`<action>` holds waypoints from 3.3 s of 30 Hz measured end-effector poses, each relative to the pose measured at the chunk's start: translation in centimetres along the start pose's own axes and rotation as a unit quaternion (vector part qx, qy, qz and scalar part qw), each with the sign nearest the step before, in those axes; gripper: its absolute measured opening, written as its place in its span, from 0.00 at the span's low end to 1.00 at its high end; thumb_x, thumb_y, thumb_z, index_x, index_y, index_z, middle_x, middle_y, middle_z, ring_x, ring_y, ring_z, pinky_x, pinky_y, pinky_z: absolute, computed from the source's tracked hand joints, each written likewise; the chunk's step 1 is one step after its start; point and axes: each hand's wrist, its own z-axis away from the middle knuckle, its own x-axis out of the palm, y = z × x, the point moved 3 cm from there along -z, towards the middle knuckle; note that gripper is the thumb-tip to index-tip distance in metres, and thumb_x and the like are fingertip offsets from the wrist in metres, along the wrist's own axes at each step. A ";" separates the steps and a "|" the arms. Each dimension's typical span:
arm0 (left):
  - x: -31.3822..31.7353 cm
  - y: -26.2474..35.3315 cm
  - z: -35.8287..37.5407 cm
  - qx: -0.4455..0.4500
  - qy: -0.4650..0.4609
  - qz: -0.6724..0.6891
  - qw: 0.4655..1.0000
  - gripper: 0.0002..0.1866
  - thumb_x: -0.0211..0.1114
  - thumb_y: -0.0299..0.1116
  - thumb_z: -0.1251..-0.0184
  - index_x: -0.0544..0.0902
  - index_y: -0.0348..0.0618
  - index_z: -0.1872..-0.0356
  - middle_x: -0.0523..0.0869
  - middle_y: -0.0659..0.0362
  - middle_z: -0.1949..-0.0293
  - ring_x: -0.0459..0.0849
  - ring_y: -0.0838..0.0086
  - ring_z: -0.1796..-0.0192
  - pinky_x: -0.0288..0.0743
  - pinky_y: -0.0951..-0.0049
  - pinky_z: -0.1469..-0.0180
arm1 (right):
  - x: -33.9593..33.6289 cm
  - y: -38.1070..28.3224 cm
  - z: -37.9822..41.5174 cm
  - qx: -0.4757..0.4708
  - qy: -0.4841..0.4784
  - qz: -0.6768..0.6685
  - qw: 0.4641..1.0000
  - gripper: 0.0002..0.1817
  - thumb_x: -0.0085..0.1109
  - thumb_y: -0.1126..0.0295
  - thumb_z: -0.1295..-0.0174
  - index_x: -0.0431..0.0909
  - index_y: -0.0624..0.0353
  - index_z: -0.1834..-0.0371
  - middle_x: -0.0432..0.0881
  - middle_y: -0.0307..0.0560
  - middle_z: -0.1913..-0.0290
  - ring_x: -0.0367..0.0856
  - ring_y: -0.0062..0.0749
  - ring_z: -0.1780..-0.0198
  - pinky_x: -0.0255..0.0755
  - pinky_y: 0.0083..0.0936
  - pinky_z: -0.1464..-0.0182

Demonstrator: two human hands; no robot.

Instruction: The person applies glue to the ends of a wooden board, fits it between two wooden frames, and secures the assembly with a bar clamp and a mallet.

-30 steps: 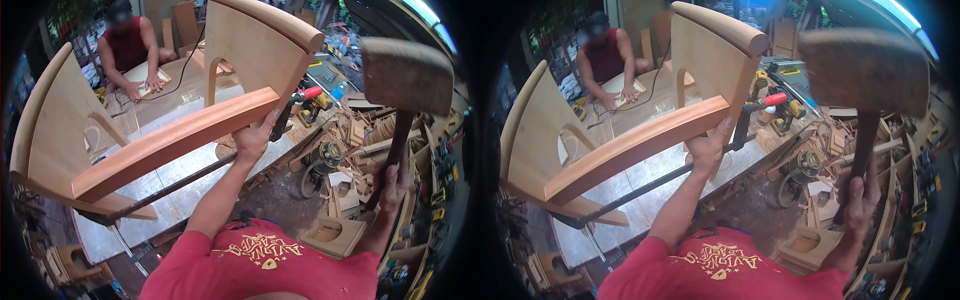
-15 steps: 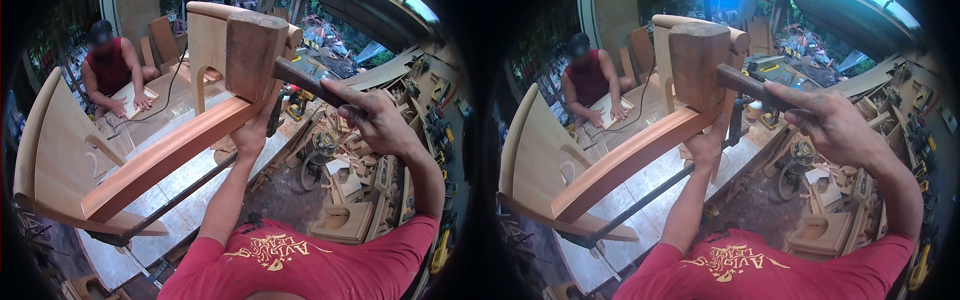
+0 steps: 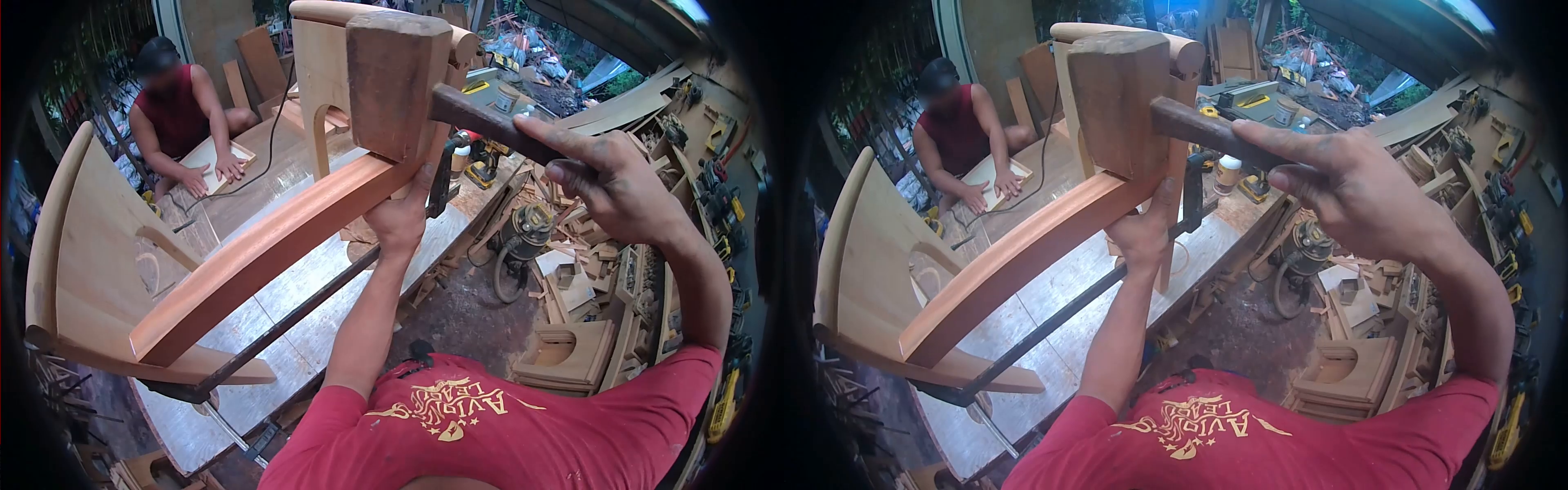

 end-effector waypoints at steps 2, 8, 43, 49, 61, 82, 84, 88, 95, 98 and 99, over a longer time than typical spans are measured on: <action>0.2 0.5 -0.3 0.021 -0.009 -0.009 1.000 0.21 0.78 0.29 0.41 0.83 0.30 0.48 0.87 0.53 0.52 0.84 0.70 0.49 0.76 0.67 0.42 | 0.1 0.1 0.1 -0.012 0.005 -0.006 1.000 0.31 0.58 0.80 0.33 0.71 0.45 0.27 0.83 0.49 0.68 0.72 0.26 0.72 0.73 0.24 0.61; 0.0 -0.3 -0.1 0.038 -0.006 -0.026 0.999 0.23 0.78 0.31 0.41 0.82 0.31 0.48 0.87 0.53 0.51 0.84 0.70 0.49 0.75 0.67 0.42 | 0.7 0.6 0.6 0.006 -0.006 -0.011 1.000 0.32 0.58 0.80 0.34 0.71 0.43 0.27 0.86 0.55 0.63 0.74 0.30 0.73 0.73 0.27 0.61; -3.3 0.3 0.1 -0.112 -0.043 0.069 0.990 0.34 0.73 0.31 0.35 0.67 0.33 0.32 0.79 0.52 0.41 0.78 0.70 0.39 0.71 0.65 0.35 | 10.3 5.8 7.8 0.054 0.258 -0.311 0.913 0.34 0.56 0.59 0.26 0.57 0.64 0.24 0.79 0.41 0.58 0.73 0.16 0.63 0.67 0.18 0.61; -3.2 0.1 -0.5 -0.100 -0.052 0.214 0.970 0.27 0.72 0.33 0.34 0.73 0.41 0.36 0.78 0.58 0.41 0.76 0.68 0.36 0.65 0.59 0.29 | 28.4 7.3 11.5 0.142 0.293 -0.357 0.876 0.23 0.64 0.73 0.37 0.76 0.65 0.38 0.78 0.52 0.40 0.75 0.44 0.38 0.62 0.43 0.31; -3.7 -0.7 -0.5 -0.089 -0.048 0.210 0.972 0.28 0.72 0.34 0.34 0.73 0.40 0.36 0.79 0.56 0.41 0.77 0.66 0.36 0.67 0.58 0.29 | 32.3 2.0 5.8 0.074 0.326 -0.294 0.896 0.18 0.57 0.68 0.28 0.75 0.68 0.40 0.80 0.54 0.43 0.75 0.41 0.39 0.66 0.35 0.35; -3.9 -0.7 -0.3 -0.118 -0.035 0.201 0.972 0.28 0.73 0.36 0.34 0.73 0.39 0.36 0.79 0.55 0.41 0.78 0.65 0.37 0.69 0.57 0.31 | 31.8 3.4 8.2 0.029 0.307 -0.153 0.939 0.21 0.54 0.64 0.26 0.72 0.65 0.35 0.77 0.53 0.39 0.73 0.42 0.35 0.64 0.35 0.33; -3.8 -0.5 -0.2 -0.128 -0.029 0.196 0.972 0.28 0.71 0.37 0.33 0.72 0.40 0.36 0.79 0.54 0.41 0.78 0.62 0.37 0.72 0.54 0.33 | 35.6 6.5 11.6 0.159 0.195 -0.209 0.945 0.22 0.55 0.64 0.29 0.74 0.63 0.36 0.80 0.53 0.42 0.75 0.49 0.38 0.63 0.43 0.32; -4.3 1.0 0.8 -0.174 -0.008 0.191 0.966 0.29 0.68 0.34 0.31 0.69 0.37 0.34 0.78 0.51 0.39 0.78 0.61 0.35 0.75 0.53 0.34 | 35.2 9.5 14.4 0.238 0.308 -0.121 0.913 0.21 0.59 0.65 0.35 0.79 0.60 0.40 0.81 0.58 0.41 0.77 0.62 0.39 0.66 0.55 0.35; -7.6 5.8 4.6 -0.193 -0.070 0.020 0.979 0.25 0.62 0.33 0.28 0.71 0.28 0.36 0.81 0.44 0.43 0.81 0.57 0.39 0.78 0.55 0.37 | 35.7 19.7 13.9 0.322 0.200 -0.098 0.920 0.24 0.62 0.70 0.42 0.79 0.54 0.39 0.85 0.57 0.54 0.84 0.56 0.51 0.77 0.43 0.48; -10.3 9.0 6.7 -0.124 -0.090 -0.107 0.982 0.23 0.63 0.35 0.28 0.75 0.27 0.41 0.85 0.44 0.50 0.84 0.55 0.44 0.79 0.56 0.39 | 37.3 23.6 10.5 0.322 0.088 -0.026 0.942 0.26 0.62 0.66 0.41 0.77 0.49 0.36 0.84 0.54 0.56 0.84 0.53 0.53 0.77 0.45 0.51; -11.4 10.6 7.1 -0.027 -0.078 -0.161 0.984 0.22 0.62 0.36 0.28 0.76 0.27 0.42 0.85 0.43 0.51 0.85 0.56 0.45 0.79 0.56 0.41 | 37.9 24.9 9.0 0.313 0.065 -0.015 0.947 0.24 0.62 0.62 0.40 0.79 0.50 0.38 0.82 0.55 0.56 0.82 0.54 0.53 0.76 0.47 0.52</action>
